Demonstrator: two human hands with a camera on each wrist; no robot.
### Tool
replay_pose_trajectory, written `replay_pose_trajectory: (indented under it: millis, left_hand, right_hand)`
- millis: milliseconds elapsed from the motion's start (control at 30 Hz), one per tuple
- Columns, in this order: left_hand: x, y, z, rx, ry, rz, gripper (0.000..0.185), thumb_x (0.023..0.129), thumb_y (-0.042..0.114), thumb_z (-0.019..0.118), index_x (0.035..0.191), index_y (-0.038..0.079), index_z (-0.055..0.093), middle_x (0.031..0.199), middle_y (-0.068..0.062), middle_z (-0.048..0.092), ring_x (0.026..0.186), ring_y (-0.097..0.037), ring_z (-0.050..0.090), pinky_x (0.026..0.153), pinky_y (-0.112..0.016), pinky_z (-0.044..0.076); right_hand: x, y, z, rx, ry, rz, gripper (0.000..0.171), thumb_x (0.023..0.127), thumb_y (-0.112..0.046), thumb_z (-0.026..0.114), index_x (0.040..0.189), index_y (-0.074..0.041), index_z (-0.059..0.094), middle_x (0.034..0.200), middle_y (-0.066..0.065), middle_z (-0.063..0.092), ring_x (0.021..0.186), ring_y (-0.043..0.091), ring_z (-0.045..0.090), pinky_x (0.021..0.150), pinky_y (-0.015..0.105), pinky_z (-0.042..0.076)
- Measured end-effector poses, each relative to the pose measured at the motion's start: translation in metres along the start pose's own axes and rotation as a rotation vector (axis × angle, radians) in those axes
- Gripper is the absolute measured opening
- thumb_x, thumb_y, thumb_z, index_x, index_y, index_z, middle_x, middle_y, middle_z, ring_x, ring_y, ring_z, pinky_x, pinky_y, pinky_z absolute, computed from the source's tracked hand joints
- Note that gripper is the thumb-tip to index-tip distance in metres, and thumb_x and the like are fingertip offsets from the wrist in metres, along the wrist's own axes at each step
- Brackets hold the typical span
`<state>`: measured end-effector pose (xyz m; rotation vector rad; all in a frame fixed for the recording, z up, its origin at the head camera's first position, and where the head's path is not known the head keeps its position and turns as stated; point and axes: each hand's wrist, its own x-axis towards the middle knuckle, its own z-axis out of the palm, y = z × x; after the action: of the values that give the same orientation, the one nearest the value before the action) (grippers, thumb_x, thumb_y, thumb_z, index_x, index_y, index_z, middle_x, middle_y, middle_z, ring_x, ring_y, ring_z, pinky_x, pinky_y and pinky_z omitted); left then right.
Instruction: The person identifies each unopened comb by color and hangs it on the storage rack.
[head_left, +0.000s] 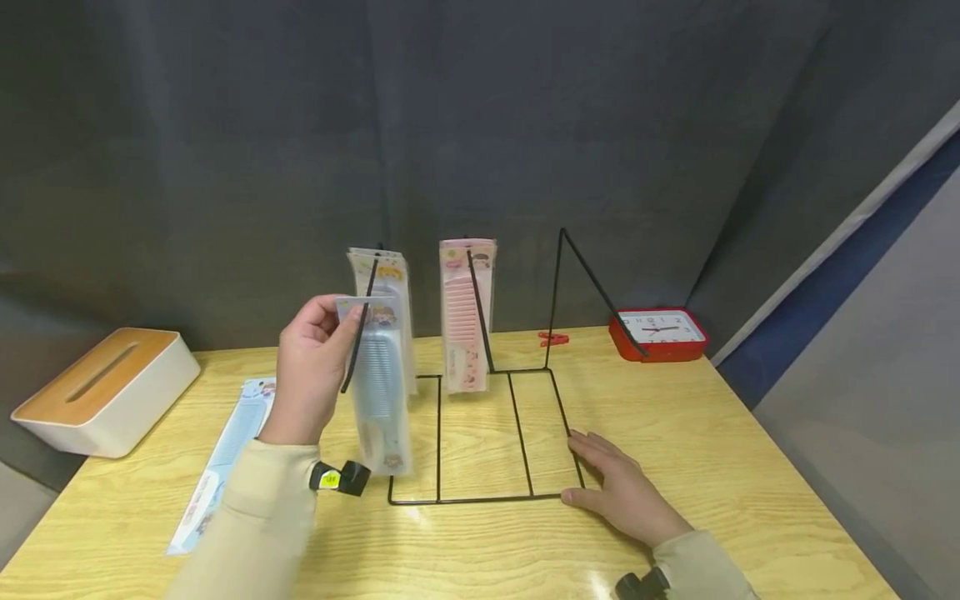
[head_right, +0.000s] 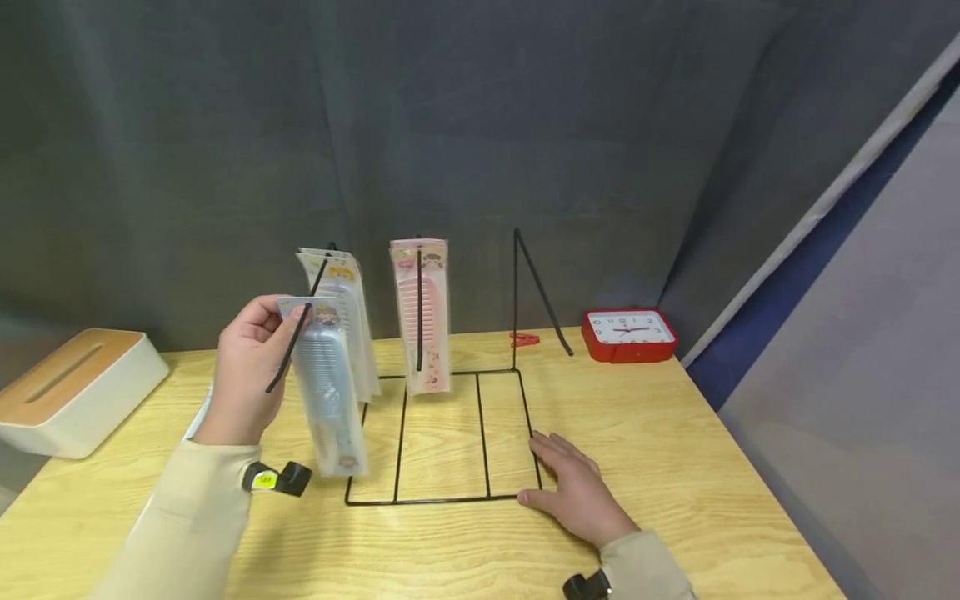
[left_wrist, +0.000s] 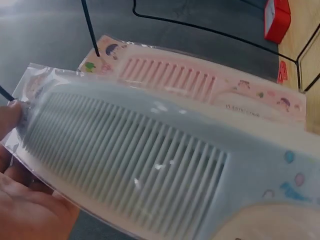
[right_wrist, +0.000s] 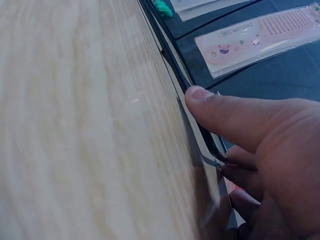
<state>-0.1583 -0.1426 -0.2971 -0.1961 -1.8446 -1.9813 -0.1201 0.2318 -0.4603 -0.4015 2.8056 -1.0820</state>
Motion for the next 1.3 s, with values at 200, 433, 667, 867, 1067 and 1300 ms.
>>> replay_pose_trajectory:
  millis: [200,433,667,867,1067,1300]
  left_hand:
    - [0.017,-0.002,0.006,0.098,0.037,-0.025,0.020,0.098,0.025,0.068,0.101,0.006,0.062,0.097,-0.005,0.065,0.085,-0.014,0.059,0.072,-0.022,0.052]
    - [0.040,-0.009,0.015,0.109,0.122,-0.053,0.019,0.096,0.025,0.071,0.092,0.010,0.060,0.087,-0.002,0.058,0.079,-0.011,0.055,0.068,-0.022,0.048]
    - [0.060,-0.010,0.018,0.199,0.170,-0.084,0.022,0.093,0.030,0.074,0.090,0.012,0.061,0.084,0.001,0.057,0.078,-0.009,0.053,0.067,-0.022,0.045]
    - [0.063,-0.011,0.011,0.252,0.151,-0.114,0.027,0.091,0.037,0.075,0.098,0.014,0.062,0.092,0.002,0.060,0.087,-0.011,0.054,0.074,-0.026,0.045]
    - [0.060,-0.034,-0.020,0.254,0.112,-0.159,0.028,0.092,0.037,0.073,0.106,0.015,0.063,0.096,0.002,0.060,0.090,-0.011,0.057,0.077,-0.025,0.047]
    - [0.048,-0.093,-0.096,0.433,0.184,-0.282,0.032,0.096,0.041,0.067,0.113,0.014,0.062,0.101,0.004,0.056,0.091,-0.010,0.053,0.073,-0.023,0.045]
  right_hand:
    - [0.000,0.001,0.001,-0.013,0.006,-0.019,0.078,0.088,-0.040,0.077,0.150,-0.003,0.046,0.159,0.015,0.036,0.148,0.042,0.022,0.112,0.069,0.018]
    - [-0.001,0.000,0.001,-0.001,0.005,-0.016,0.078,0.088,-0.040,0.077,0.150,-0.004,0.046,0.159,0.013,0.037,0.149,0.042,0.022,0.112,0.069,0.018]
    - [-0.001,0.001,0.002,0.004,0.011,-0.001,0.079,0.087,-0.042,0.077,0.150,-0.005,0.046,0.159,0.012,0.037,0.149,0.041,0.022,0.112,0.068,0.019]
    - [-0.001,0.000,0.000,0.003,0.013,0.013,0.079,0.087,-0.042,0.078,0.150,-0.005,0.047,0.159,0.013,0.037,0.149,0.041,0.022,0.113,0.068,0.019]
    - [-0.001,-0.001,0.000,0.009,0.012,0.025,0.079,0.087,-0.041,0.078,0.150,-0.006,0.047,0.159,0.013,0.036,0.149,0.041,0.022,0.113,0.068,0.019]
    - [-0.001,-0.002,0.001,0.010,0.011,0.026,0.079,0.087,-0.041,0.078,0.150,-0.006,0.046,0.159,0.015,0.036,0.149,0.041,0.022,0.113,0.068,0.018]
